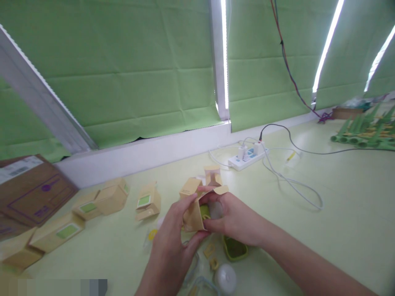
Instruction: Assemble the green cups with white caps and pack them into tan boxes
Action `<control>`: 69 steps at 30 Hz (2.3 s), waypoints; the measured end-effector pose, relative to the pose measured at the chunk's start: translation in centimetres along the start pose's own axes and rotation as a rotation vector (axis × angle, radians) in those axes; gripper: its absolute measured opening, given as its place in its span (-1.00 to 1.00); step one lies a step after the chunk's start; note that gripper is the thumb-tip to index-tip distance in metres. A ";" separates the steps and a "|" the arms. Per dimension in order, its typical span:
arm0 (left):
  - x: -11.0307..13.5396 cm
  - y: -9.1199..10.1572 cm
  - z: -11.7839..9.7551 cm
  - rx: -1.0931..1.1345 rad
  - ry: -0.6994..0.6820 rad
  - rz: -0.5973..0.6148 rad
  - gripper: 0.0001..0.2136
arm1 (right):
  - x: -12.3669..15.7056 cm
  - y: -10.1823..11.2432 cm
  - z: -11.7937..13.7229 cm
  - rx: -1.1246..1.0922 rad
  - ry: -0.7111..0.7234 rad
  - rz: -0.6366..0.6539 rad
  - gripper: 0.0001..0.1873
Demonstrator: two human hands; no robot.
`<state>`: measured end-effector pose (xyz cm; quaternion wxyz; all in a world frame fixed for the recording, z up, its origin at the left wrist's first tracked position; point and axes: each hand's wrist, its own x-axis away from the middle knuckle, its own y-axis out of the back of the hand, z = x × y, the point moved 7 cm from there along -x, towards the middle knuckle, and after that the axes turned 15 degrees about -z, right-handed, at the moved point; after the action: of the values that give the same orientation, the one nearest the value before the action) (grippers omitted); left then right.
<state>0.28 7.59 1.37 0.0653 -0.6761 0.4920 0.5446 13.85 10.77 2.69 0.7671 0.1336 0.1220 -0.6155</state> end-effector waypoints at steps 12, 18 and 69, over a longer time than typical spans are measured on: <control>-0.5 0.9 0.1 -0.161 -0.075 -0.037 -0.41 | 0.1 0.7 -1.5 -0.197 -0.167 -0.092 -0.31; -0.3 0.9 -1.3 -0.181 -0.092 -0.068 -0.44 | 0.2 0.7 -2.0 -0.218 -0.239 -0.125 -0.30; -0.3 1.2 2.1 0.067 0.347 -0.116 -0.48 | 0.4 2.3 0.8 0.284 0.369 -0.215 -0.80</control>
<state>-1.99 8.48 1.36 0.0334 -0.7845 0.4740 0.3984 16.18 10.58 3.41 0.6356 0.3361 0.1857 -0.6698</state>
